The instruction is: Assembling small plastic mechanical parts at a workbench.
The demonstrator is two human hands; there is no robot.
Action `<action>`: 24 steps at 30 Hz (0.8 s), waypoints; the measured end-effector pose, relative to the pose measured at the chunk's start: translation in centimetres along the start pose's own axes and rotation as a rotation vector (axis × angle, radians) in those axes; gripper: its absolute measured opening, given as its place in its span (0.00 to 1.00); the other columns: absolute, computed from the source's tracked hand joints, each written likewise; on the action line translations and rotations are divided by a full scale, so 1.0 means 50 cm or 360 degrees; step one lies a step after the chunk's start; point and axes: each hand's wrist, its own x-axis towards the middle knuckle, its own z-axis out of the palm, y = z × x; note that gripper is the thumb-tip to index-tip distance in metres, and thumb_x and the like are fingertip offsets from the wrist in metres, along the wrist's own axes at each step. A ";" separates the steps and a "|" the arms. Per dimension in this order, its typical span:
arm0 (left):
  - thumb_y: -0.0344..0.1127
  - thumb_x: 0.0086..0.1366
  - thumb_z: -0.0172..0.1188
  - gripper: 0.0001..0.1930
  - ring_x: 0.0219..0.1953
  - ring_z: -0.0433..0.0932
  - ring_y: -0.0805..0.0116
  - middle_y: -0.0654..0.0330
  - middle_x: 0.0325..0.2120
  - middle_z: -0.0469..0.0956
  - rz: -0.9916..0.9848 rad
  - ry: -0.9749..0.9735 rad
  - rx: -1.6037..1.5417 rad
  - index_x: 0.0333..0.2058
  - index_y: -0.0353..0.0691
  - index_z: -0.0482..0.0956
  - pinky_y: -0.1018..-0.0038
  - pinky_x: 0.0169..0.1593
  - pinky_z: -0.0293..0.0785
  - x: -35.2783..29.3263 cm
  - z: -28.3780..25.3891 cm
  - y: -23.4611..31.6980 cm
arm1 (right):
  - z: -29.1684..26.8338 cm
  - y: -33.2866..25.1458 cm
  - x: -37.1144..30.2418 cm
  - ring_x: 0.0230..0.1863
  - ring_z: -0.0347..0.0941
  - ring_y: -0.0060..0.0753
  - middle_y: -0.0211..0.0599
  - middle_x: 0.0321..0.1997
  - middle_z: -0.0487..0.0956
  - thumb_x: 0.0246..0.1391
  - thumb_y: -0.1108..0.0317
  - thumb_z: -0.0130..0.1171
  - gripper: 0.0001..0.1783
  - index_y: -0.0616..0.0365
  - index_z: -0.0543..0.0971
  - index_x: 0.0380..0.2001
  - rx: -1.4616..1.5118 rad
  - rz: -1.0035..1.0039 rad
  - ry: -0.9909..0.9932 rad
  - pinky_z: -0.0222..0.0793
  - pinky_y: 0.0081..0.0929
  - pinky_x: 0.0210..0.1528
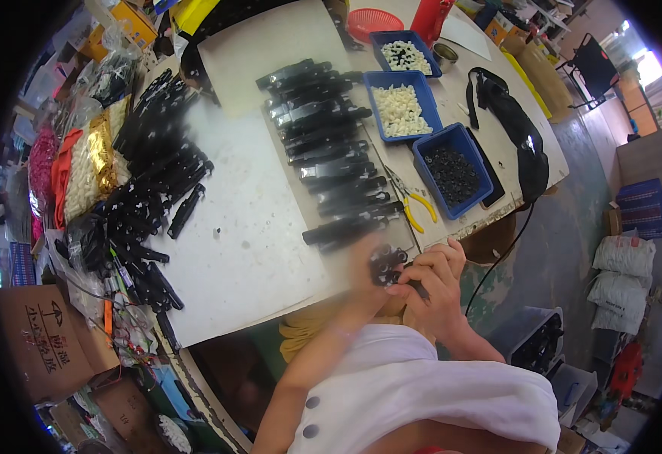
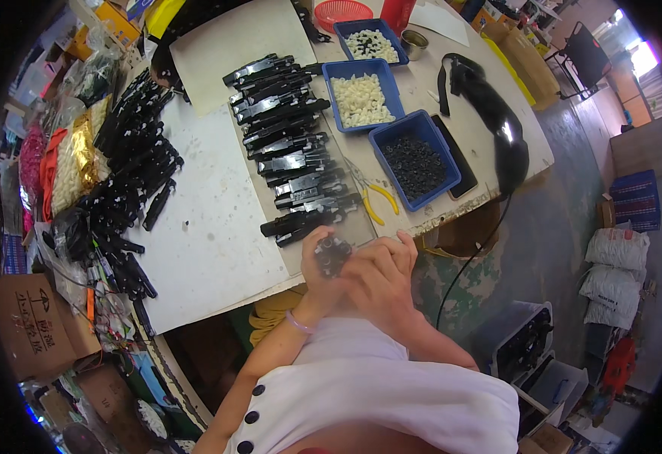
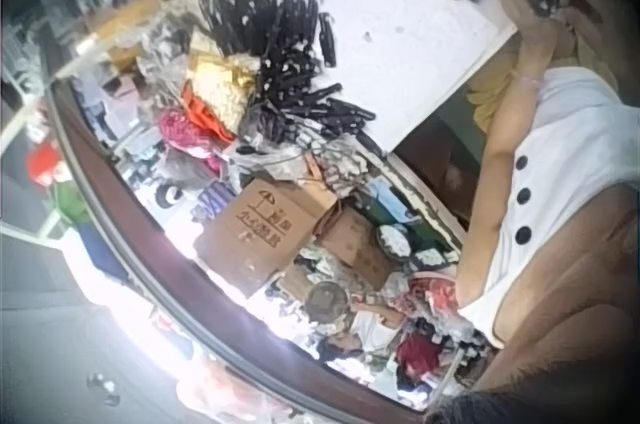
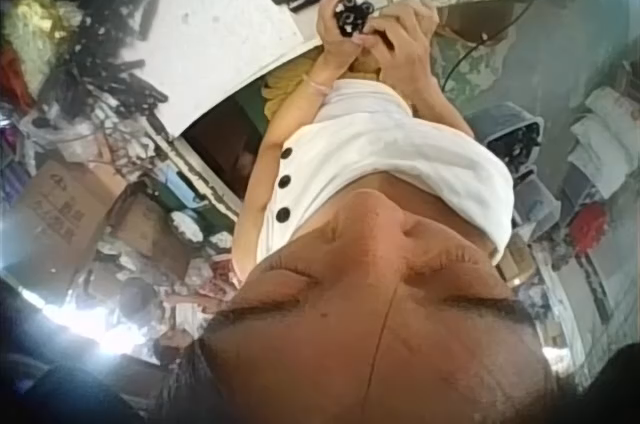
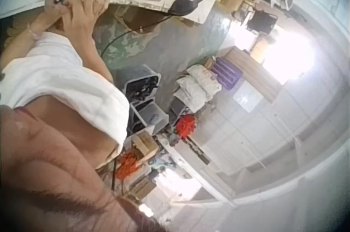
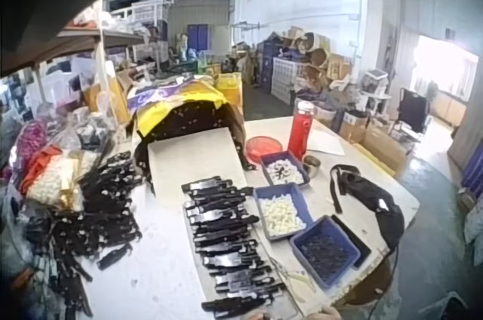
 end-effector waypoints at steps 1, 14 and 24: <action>0.20 0.45 0.63 0.32 0.43 0.71 0.58 0.50 0.47 0.67 0.0048 0.0007 0.0071 0.51 0.35 0.63 0.70 0.44 0.72 0.001 -0.001 -0.001 | 0.002 0.001 -0.003 0.42 0.64 0.33 0.26 0.31 0.69 0.31 0.66 0.67 0.12 0.49 0.76 0.23 0.0029 0.0029 0.0036 0.47 0.47 0.58; 0.14 0.45 0.62 0.33 0.41 0.71 0.68 0.52 0.46 0.64 0.0041 -0.0035 0.0168 0.50 0.37 0.60 0.77 0.39 0.75 0.009 0.001 0.010 | 0.002 -0.005 -0.010 0.43 0.62 0.32 0.24 0.33 0.68 0.33 0.65 0.66 0.11 0.47 0.77 0.25 -0.0269 -0.0090 0.0146 0.47 0.47 0.58; 0.17 0.44 0.64 0.34 0.40 0.72 0.67 0.50 0.46 0.65 0.0114 -0.0044 0.0178 0.51 0.38 0.60 0.76 0.39 0.74 0.017 -0.003 0.019 | -0.005 -0.005 -0.002 0.42 0.62 0.36 0.28 0.31 0.68 0.30 0.62 0.69 0.13 0.52 0.76 0.20 -0.0091 0.0046 -0.0002 0.49 0.47 0.56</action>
